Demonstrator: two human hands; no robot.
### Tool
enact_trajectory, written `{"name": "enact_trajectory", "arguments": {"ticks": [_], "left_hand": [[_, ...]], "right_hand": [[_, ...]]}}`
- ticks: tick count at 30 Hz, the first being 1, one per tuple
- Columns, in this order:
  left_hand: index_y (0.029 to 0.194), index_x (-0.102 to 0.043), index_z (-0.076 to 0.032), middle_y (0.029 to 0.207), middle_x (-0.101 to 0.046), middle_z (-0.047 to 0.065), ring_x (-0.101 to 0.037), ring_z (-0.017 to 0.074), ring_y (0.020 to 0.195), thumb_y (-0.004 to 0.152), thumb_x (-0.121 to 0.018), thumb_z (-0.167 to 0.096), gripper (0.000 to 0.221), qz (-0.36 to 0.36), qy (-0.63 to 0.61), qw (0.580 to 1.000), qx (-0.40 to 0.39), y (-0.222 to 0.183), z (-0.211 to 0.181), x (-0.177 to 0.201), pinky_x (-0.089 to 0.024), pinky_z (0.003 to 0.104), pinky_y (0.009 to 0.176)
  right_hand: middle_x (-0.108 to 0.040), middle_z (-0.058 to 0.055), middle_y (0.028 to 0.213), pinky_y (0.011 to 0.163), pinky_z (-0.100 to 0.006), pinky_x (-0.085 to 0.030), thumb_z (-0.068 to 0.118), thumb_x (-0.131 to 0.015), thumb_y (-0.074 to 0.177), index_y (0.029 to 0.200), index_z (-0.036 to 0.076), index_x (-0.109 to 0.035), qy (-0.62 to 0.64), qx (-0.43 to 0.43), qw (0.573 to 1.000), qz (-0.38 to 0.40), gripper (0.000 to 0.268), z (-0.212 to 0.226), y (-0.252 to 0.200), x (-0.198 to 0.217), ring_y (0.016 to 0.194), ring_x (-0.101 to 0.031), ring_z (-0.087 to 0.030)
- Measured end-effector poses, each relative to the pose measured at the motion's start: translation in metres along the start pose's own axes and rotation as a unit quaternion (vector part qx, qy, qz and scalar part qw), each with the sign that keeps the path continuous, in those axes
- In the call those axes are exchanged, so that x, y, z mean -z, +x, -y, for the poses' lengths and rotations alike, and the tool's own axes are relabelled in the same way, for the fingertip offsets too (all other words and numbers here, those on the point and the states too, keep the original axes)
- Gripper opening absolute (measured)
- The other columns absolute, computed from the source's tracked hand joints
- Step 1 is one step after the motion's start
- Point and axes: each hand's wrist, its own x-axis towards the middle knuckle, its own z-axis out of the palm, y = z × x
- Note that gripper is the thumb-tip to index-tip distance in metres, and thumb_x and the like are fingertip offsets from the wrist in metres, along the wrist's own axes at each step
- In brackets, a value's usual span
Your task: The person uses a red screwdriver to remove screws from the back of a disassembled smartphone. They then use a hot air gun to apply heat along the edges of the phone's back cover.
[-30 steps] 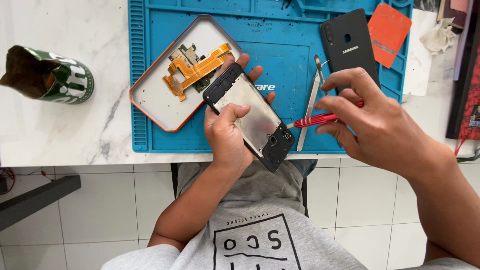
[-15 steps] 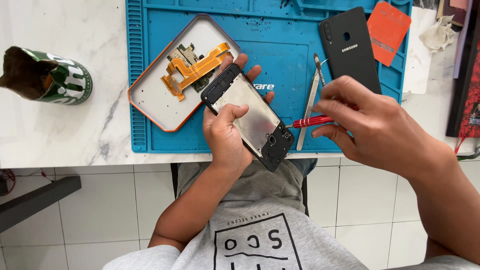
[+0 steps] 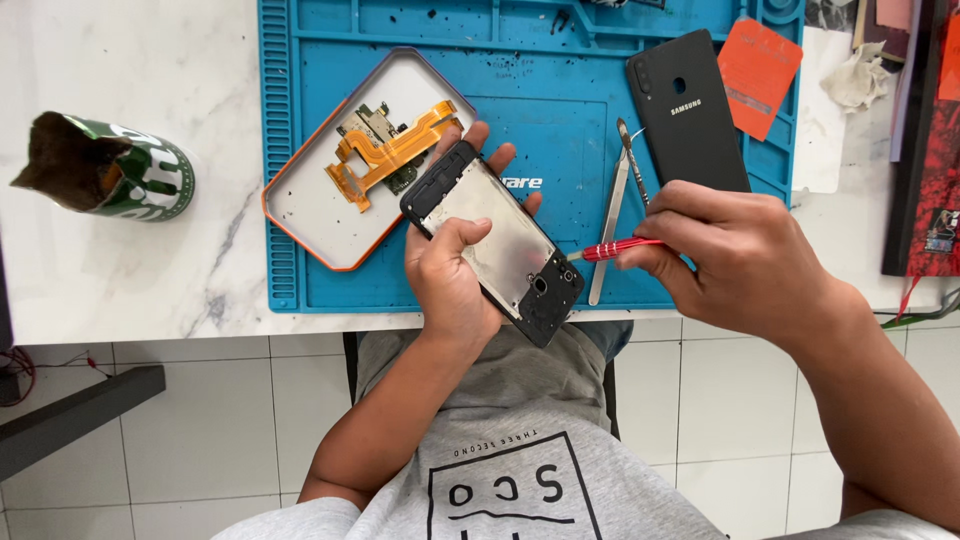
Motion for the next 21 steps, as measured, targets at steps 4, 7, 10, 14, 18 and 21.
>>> {"name": "enact_trajectory", "arguments": {"ticks": [4,7,10,14,18,21], "left_hand": [[0.151,-0.041,-0.005,0.152,-0.047,0.018,-0.052,0.0331,0.133,0.075,-0.044,0.007,0.076,0.008,-0.022,1.0,0.012,-0.005,-0.005,0.007,-0.056,0.054,0.093],[0.15,-0.042,-0.006,0.152,-0.047,0.019,-0.051,0.034,0.134,0.076,-0.052,0.002,0.075,0.028,-0.044,0.999,0.014,-0.013,-0.012,0.012,-0.053,0.057,0.096],[0.152,-0.042,-0.008,0.153,-0.045,0.019,-0.049,0.032,0.136,0.079,-0.055,-0.002,0.074,0.047,-0.05,0.998,0.003,-0.022,-0.023,0.011,-0.052,0.056,0.097],[0.15,-0.043,-0.006,0.152,-0.046,0.021,-0.049,0.0335,0.135,0.082,-0.053,-0.003,0.069,0.044,-0.06,0.997,0.01,-0.03,-0.039,0.0,-0.05,0.062,0.1],[0.142,-0.048,-0.003,0.156,-0.041,0.025,-0.043,0.0409,0.142,0.087,-0.054,-0.002,0.056,0.052,-0.103,0.993,0.001,-0.034,-0.046,-0.007,-0.048,0.067,0.1],[0.144,-0.044,-0.001,0.153,-0.044,0.019,-0.04,0.0394,0.146,0.09,-0.054,-0.006,0.055,0.051,-0.058,0.994,-0.073,-0.031,-0.051,-0.015,-0.047,0.065,0.105]], "right_hand": [[-0.067,-0.015,0.1,0.064,-0.031,-0.054,0.004,-0.073,0.091,0.109,0.0,-0.07,0.125,-0.033,0.992,0.002,0.019,0.002,0.01,0.012,0.075,-0.063,-0.023],[-0.068,-0.017,0.089,0.066,-0.031,-0.058,-0.005,-0.079,0.086,0.087,-0.006,-0.071,0.171,-0.047,0.982,-0.06,0.008,-0.003,0.029,0.009,0.076,-0.068,-0.024],[-0.07,-0.017,0.094,0.066,-0.032,-0.053,-0.007,-0.081,0.089,0.091,-0.005,-0.072,0.187,-0.084,0.974,-0.095,0.009,-0.016,0.053,-0.008,0.083,-0.067,-0.026],[-0.07,-0.016,0.095,0.073,-0.036,-0.057,-0.003,-0.08,0.09,0.092,-0.003,-0.072,0.172,-0.036,0.982,-0.074,0.008,-0.032,0.081,-0.023,0.084,-0.067,-0.028],[-0.074,-0.012,0.111,0.098,-0.049,-0.053,0.013,-0.082,0.087,0.098,0.002,-0.074,0.085,0.04,0.992,-0.084,0.017,-0.04,0.087,-0.03,0.122,-0.058,-0.039],[-0.072,-0.018,0.116,0.1,-0.049,-0.054,0.024,-0.072,0.092,0.109,-0.004,-0.07,0.105,-0.025,0.984,-0.139,0.032,0.0,0.077,-0.015,0.12,-0.065,-0.038]]}}
